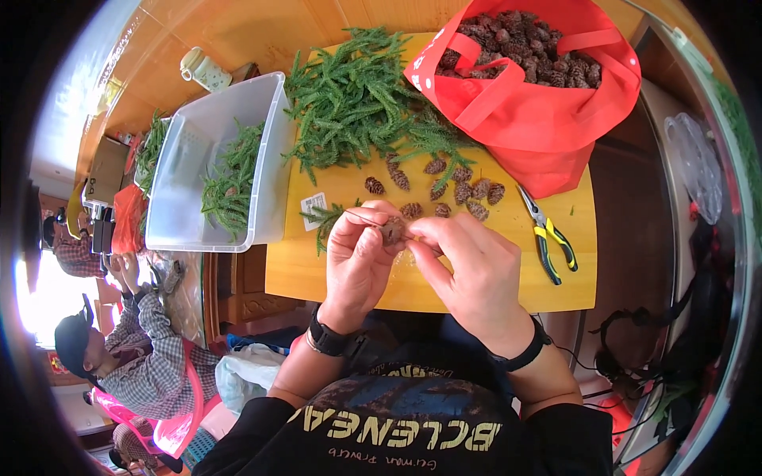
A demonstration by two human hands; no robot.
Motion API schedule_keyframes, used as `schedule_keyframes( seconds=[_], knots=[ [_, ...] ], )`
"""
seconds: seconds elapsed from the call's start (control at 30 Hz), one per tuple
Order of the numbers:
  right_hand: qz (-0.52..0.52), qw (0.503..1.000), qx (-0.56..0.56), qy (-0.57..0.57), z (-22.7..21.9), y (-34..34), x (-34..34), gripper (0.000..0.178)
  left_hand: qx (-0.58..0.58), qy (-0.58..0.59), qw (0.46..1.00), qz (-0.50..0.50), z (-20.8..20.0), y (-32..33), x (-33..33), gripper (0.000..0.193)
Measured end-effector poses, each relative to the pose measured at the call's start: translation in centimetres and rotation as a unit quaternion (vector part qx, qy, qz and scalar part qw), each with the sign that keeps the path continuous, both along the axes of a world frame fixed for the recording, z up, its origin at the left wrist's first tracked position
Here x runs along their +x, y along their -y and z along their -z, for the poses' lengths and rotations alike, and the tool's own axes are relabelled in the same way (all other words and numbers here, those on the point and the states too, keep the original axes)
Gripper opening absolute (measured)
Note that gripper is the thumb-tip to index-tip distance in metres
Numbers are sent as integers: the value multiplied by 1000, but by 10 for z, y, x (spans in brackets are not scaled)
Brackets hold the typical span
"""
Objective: Trimming and sorting plant materials using handheld shears at a processing station.
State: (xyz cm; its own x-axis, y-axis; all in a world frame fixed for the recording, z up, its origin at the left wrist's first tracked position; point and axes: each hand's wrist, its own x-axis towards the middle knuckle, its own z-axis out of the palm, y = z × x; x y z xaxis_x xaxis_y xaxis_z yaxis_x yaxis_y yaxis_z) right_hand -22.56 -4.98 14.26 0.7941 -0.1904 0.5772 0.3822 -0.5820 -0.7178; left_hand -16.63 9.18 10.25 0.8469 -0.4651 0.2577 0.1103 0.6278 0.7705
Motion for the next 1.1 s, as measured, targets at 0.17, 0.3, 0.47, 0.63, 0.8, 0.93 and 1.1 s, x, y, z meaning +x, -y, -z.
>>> schedule_keyframes(
  seconds=[0.17,0.3,0.47,0.63,0.8,0.93,1.1],
  knots=[
    [3,1000,4,-12,1,-1,-1,23,-5,-70,998,8,-10,3,-4,9],
    [-3,1000,-8,-10,1,0,-1,24,-19,-110,994,17,-12,3,-4,4],
    [-15,1000,-16,-2,2,4,0,23,-15,-121,992,22,-10,1,-3,3],
    [-30,999,-31,-2,-1,9,1,21,-7,-123,992,29,-14,1,-4,4],
    [-43,998,-44,-8,0,13,2,19,-2,-124,992,35,-8,0,-3,5],
    [-46,998,-40,-8,-1,16,3,19,22,-116,993,18,-9,0,-3,7],
    [-104,994,3,17,-5,19,5,19,-5,-118,991,59,-6,-3,-1,8]
  ],
)
